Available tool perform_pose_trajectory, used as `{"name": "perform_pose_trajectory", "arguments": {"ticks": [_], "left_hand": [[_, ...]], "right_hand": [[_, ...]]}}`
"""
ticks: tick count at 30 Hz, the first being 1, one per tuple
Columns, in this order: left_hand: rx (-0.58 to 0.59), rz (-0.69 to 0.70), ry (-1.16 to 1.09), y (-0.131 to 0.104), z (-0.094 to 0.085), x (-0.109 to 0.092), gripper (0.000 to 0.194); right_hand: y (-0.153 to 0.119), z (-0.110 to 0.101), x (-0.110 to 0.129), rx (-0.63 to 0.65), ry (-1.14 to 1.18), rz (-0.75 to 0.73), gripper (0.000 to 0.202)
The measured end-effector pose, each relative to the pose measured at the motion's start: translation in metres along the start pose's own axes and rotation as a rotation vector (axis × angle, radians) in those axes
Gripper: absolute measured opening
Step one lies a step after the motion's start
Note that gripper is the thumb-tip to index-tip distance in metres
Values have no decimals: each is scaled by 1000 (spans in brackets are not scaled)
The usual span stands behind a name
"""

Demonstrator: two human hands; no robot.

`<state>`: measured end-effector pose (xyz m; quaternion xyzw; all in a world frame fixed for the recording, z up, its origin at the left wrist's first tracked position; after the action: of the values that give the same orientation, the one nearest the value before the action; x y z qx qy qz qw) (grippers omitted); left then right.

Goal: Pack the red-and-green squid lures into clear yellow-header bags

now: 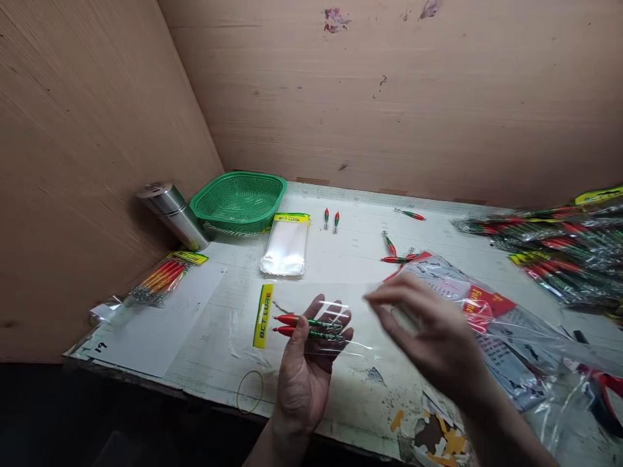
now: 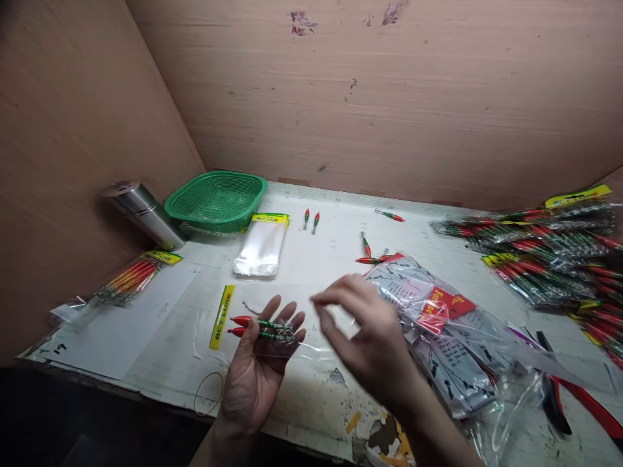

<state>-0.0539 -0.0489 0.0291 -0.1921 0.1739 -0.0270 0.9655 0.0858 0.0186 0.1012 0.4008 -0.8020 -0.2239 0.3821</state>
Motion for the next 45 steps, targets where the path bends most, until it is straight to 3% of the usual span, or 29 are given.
{"name": "perform_pose_trajectory", "arguments": {"ticks": [2,3,4,5,9,14,19,24,29,30,32,35,39,45], "left_hand": [[-18,45,10,-1,-3,-9,42],[-23,74,21,-2,-4,-13,47],[-28,102,30,-3,-5,-17,51],[-36,127,32,-4,-6,-20,54],[-32,115,-39,-10,-8,-25,49],[67,68,-150,-11,-13,-26,27],[139,99,-192,-7,-21,-28,37],[57,83,-252,-4,-18,-30,42],[-50,118,-271,3,-15,-34,40],[-33,101,-285,4,-15,-34,38],[12,61,-313,7,-15,-32,36],[49,39,-335,10,-15,-28,36],[119,20,-314,9,-13,-25,36],[150,-68,-219,1,-4,-20,37]], "right_hand": [[25,4,-30,-22,-70,154,11],[39,12,-49,38,-159,266,12],[51,23,-69,175,-247,438,10],[63,36,-88,239,-269,514,8],[97,89,-146,341,-299,719,13],[111,128,-166,342,-329,949,28],[109,137,-167,297,-364,1016,31],[101,107,-152,233,-370,938,22],[68,32,-90,123,-334,773,14],[57,14,-74,105,-299,718,15],[32,-20,-41,60,-35,459,23],[-2,-51,-6,184,80,190,25],[-25,-49,11,283,-160,14,20],[-21,-8,20,151,-216,-131,14]]}}
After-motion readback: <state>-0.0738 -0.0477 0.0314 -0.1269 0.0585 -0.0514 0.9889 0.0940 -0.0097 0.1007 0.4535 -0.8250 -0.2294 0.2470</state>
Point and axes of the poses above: each hand's wrist, its own y-axis towards the middle knuckle, its own z-axis out of the palm, x = y × z, the point moved 1 cm from there along y, towards the middle knuckle, and after that the axes turned 6 degrees about -z, right-handed, at the moved point
